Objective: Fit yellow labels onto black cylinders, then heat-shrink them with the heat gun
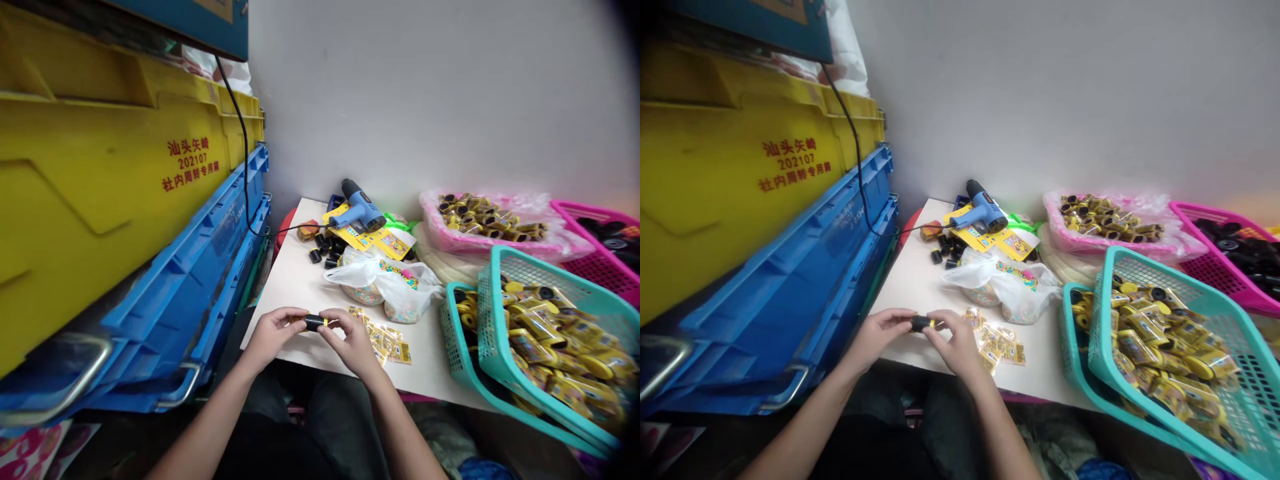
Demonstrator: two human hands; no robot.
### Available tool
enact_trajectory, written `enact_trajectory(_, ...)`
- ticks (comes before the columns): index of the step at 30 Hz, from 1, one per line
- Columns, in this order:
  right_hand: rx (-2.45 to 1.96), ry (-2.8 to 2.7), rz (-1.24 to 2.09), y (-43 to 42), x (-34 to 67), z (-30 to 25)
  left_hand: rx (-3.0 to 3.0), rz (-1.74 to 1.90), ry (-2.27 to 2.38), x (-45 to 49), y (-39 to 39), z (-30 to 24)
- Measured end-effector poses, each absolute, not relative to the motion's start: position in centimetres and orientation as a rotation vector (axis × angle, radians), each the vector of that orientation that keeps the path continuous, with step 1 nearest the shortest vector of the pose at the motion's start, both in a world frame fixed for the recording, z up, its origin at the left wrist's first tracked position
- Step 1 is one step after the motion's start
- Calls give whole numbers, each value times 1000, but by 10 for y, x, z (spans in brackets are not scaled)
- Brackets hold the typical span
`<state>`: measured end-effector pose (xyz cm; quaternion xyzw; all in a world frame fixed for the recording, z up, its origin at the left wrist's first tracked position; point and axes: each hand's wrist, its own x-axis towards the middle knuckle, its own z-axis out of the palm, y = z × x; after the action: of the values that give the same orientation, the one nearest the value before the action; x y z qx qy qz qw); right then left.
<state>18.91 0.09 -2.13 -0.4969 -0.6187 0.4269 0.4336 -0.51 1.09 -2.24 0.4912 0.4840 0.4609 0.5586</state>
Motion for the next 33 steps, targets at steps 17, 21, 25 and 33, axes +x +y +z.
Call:
enact_trajectory(17, -1219, -1287, 1240, -7, 192, -33, 1454, 1168, 1107, -5, 12, -15)
enact_trajectory(21, -1216, -1234, 1233, -10, 188, -36, 1493, 1148, 1096, -5, 9, -11)
enact_trajectory(25, -1211, -1186, 1218, -15, 181, -38, 1509, 1130, 1082, -3, 6, -8)
enact_trajectory(33, -1052, -1247, 1256, -21, 179, -31, 1271, 973, 1010, -1, -2, 3)
